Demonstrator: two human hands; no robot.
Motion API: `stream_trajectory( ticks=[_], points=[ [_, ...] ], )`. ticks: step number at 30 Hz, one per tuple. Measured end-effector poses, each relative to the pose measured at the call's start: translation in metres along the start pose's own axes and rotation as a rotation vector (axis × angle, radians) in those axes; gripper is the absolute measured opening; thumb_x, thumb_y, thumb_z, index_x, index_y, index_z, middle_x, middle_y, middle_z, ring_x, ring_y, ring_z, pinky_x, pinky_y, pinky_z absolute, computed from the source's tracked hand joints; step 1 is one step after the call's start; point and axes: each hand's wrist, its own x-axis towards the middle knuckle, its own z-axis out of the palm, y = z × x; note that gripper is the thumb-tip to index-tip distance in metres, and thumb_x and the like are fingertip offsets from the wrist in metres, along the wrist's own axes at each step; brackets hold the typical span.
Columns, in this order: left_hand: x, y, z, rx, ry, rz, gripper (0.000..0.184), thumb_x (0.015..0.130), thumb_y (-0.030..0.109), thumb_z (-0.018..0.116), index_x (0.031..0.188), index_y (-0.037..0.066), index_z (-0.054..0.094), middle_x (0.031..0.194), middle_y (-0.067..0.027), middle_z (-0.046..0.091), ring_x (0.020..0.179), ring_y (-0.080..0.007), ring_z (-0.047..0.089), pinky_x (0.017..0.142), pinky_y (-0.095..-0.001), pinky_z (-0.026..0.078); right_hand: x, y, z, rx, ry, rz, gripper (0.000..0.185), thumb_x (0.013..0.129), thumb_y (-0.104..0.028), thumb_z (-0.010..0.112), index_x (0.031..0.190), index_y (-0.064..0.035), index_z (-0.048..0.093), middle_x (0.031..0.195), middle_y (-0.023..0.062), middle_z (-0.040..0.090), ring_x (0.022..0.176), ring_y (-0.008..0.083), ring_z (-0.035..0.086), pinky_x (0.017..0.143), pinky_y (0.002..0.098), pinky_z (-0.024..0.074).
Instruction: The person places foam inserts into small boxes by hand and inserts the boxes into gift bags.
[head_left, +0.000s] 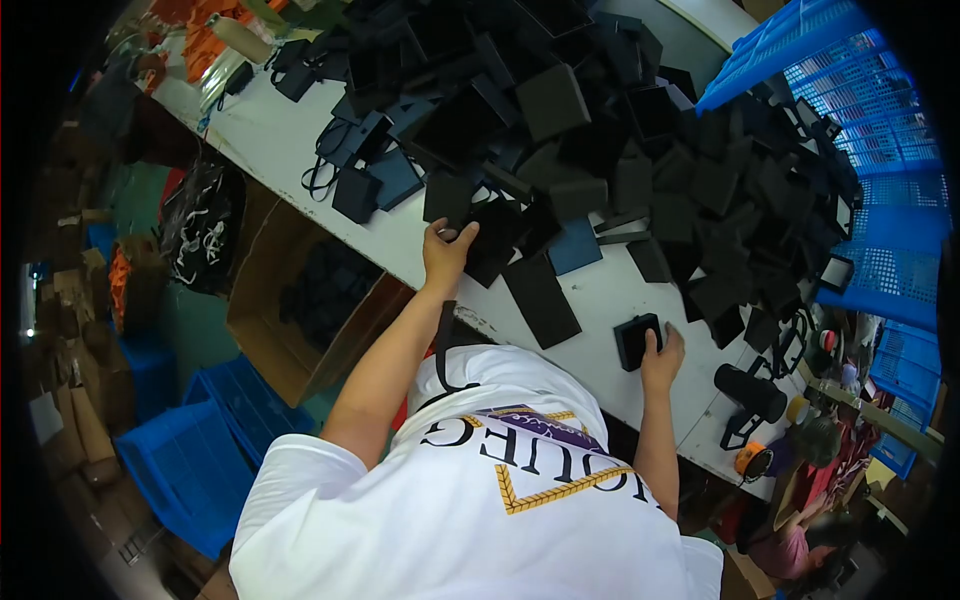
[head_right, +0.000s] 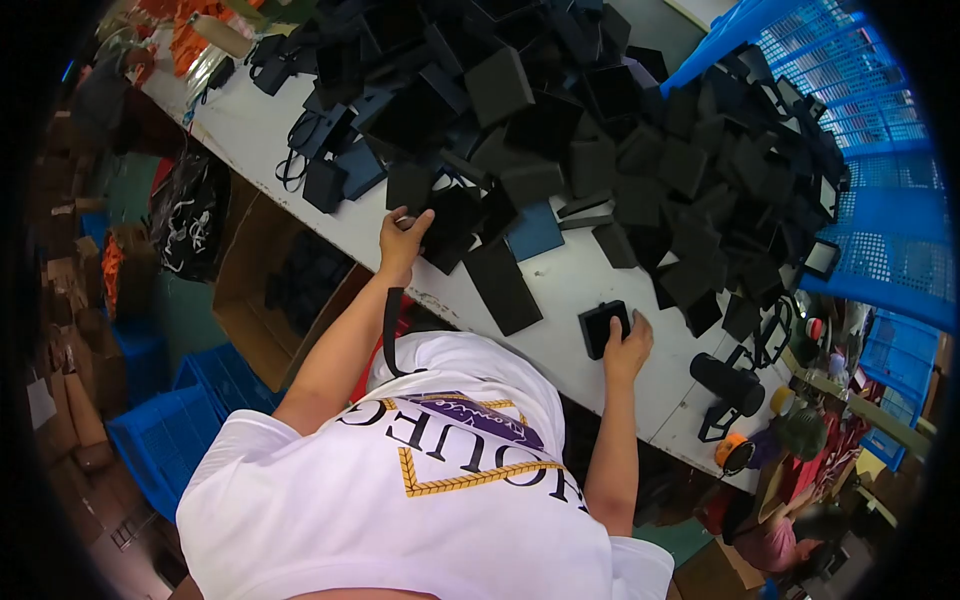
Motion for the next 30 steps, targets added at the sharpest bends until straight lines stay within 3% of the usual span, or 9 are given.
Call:
stream_trajectory(
  ticks=[1,3,10,13,18,23,25,27,30],
  points=[
    [0.001,0.010,-0.001,-0.010,-0.070,-0.093,0.064,0.081,0.030,0.085,0.128,-0.001,0.056,0.099,-0.0112,0.065,0.082,-0.0186,0.063,0.070,-0.0300,0.051,0.009,-0.017,-0.010,0.043,-0.005,-0.003,0.042,0.094,-0.017,0.068,0.131,0.0003,0.059,0.130,0.0212,0.058,0.118,0.0373,0.058,0.101,0.0426,0.0468],
    [0.010,0.008,0.001,-0.015,-0.136,-0.219,0.061,0.083,0.027,0.084,0.131,0.003,0.055,0.086,-0.0045,0.067,0.066,-0.0124,0.060,0.056,-0.0247,0.046,0.024,-0.058,-0.020,0.329,-0.041,0.009,0.041,0.094,-0.013,0.067,0.132,-0.0002,0.059,0.130,0.0200,0.059,0.115,0.0349,0.061,0.096,0.0418,0.0501],
    [-0.041,0.044,-0.009,-0.621,-0.548,-0.404,0.033,0.092,0.019,0.074,0.122,0.008,0.063,0.103,-0.0034,0.071,0.089,-0.0144,0.068,0.073,-0.0272,0.054,0.054,-0.183,-0.071,0.826,-0.178,-0.132,0.036,0.095,-0.001,0.063,0.131,-0.0002,0.059,0.129,0.0168,0.060,0.107,0.0255,0.067,0.080,0.0325,0.0569],
    [-0.055,0.048,-0.007,-0.658,-0.631,-0.376,0.029,0.096,0.017,0.070,0.121,0.007,0.061,0.113,-0.0070,0.071,0.099,-0.0179,0.070,0.084,-0.0337,0.058,0.064,-0.200,-0.087,0.867,-0.155,-0.169,0.038,0.097,-0.006,0.063,0.134,0.0013,0.057,0.134,0.0183,0.059,0.116,0.0294,0.064,0.092,0.0357,0.0544],
    [-0.100,0.091,0.019,-0.568,-0.733,-0.209,0.043,0.100,0.021,0.064,0.134,-0.002,0.051,0.113,-0.0102,0.068,0.093,-0.0164,0.071,0.083,-0.0331,0.062,0.096,-0.238,-0.154,0.756,0.277,-0.426,0.043,0.102,-0.020,0.059,0.138,0.0031,0.055,0.144,0.0225,0.053,0.133,0.0356,0.053,0.112,0.0411,0.0401],
    [-0.132,0.112,0.062,-0.518,-0.795,-0.063,0.044,0.105,0.018,0.056,0.143,-0.002,0.048,0.118,-0.0103,0.068,0.092,-0.0131,0.070,0.080,-0.0293,0.061,0.109,-0.258,-0.250,0.844,0.625,-0.597,0.047,0.103,-0.026,0.057,0.139,0.0029,0.053,0.142,0.0222,0.055,0.131,0.0344,0.054,0.111,0.0415,0.0409],
    [-0.148,0.124,0.075,-0.548,-0.891,-0.089,0.043,0.104,0.018,0.057,0.142,-0.002,0.049,0.118,-0.0106,0.068,0.095,-0.0140,0.070,0.079,-0.0298,0.060,0.111,-0.250,-0.226,0.662,0.519,-0.608,0.048,0.103,-0.028,0.056,0.140,0.0028,0.053,0.141,0.0221,0.055,0.131,0.0339,0.054,0.111,0.0417,0.0412],
    [-0.167,0.151,0.073,-0.649,-1.078,-0.139,0.043,0.103,0.017,0.058,0.141,-0.003,0.050,0.117,-0.0099,0.069,0.095,-0.0151,0.070,0.077,-0.0278,0.058,0.113,-0.223,-0.153,0.377,0.186,-0.495,0.050,0.103,-0.030,0.055,0.140,0.0027,0.052,0.141,0.0220,0.056,0.130,0.0335,0.055,0.110,0.0419,0.0415],
    [-0.154,0.157,0.059,-0.551,-0.967,-0.196,0.036,0.104,0.015,0.055,0.136,-0.001,0.054,0.124,-0.0114,0.068,0.110,-0.0170,0.068,0.091,-0.0298,0.054,0.102,-0.181,-0.114,0.339,-0.006,-0.327,0.053,0.103,-0.034,0.054,0.141,0.0026,0.052,0.140,0.0218,0.057,0.129,0.0328,0.056,0.110,0.0422,0.0420]
  ],
)
